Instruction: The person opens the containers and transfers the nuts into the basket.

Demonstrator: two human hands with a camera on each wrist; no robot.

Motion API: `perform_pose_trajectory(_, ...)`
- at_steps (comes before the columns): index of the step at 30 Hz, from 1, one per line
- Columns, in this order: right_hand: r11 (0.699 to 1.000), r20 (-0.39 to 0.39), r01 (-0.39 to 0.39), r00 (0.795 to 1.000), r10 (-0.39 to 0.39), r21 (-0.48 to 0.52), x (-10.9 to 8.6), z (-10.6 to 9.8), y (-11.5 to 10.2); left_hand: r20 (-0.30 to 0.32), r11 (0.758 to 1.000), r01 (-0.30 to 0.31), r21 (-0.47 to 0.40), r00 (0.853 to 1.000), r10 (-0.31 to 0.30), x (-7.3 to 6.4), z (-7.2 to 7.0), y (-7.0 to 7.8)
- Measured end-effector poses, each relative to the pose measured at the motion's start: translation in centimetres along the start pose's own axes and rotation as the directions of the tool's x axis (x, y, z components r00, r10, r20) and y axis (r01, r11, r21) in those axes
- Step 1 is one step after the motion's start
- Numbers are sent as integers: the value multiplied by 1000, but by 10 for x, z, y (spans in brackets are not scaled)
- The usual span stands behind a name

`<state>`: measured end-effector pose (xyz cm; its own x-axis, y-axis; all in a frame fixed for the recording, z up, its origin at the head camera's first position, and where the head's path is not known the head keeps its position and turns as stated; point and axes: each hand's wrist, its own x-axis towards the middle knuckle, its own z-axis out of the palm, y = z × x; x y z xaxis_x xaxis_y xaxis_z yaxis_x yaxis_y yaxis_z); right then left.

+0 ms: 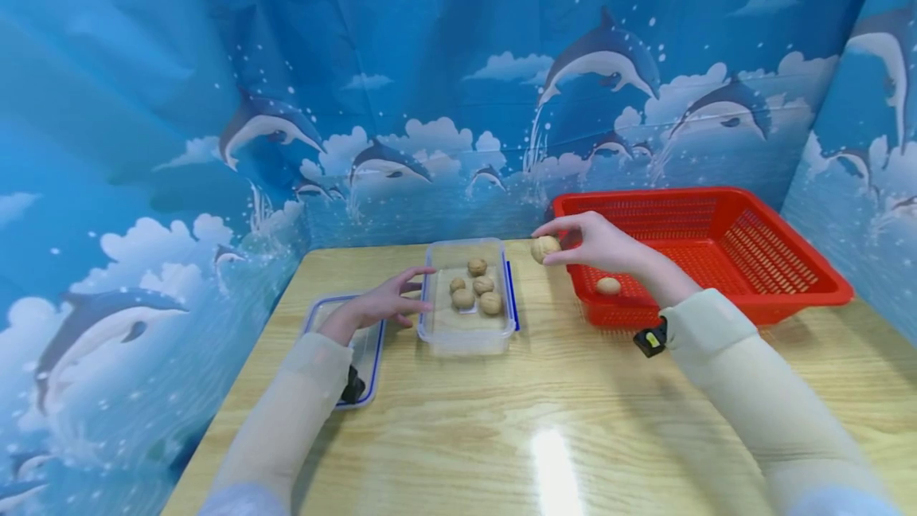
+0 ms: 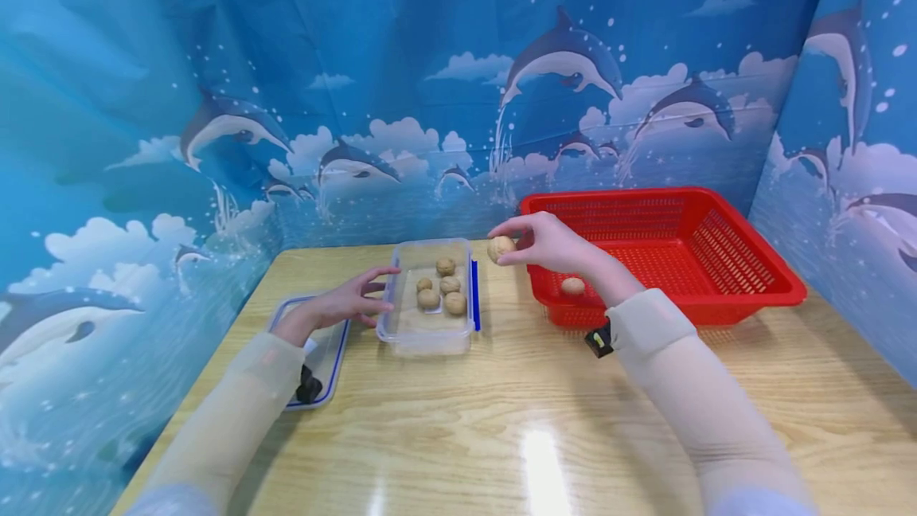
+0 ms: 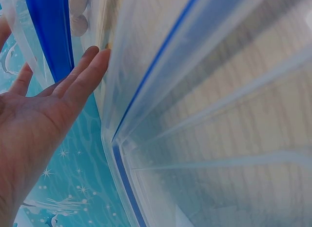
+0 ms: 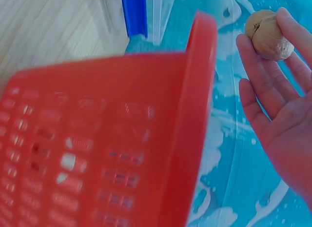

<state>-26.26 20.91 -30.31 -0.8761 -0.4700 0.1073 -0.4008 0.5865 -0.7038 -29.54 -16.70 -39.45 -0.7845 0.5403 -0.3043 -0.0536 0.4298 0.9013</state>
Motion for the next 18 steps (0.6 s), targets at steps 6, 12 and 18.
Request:
perform_pose_trajectory(6, 995, -99, -98, 990, 99, 16, -17, -11, 14, -1, 1000, 6, 3, 1000, -6, 0, 0, 1)
perform_pose_trajectory(12, 990, -125, -139, 982, 142, 36, -33, -20, 30, -3, 1000, 10, -3, 1000, -10, 0, 0, 1)
perform_pose_trajectory(18, 987, -153, -159, 975, 162, 35, -47, -28, 41, -5, 1000, 17, 0, 1000, -17, 0, 1, 1)
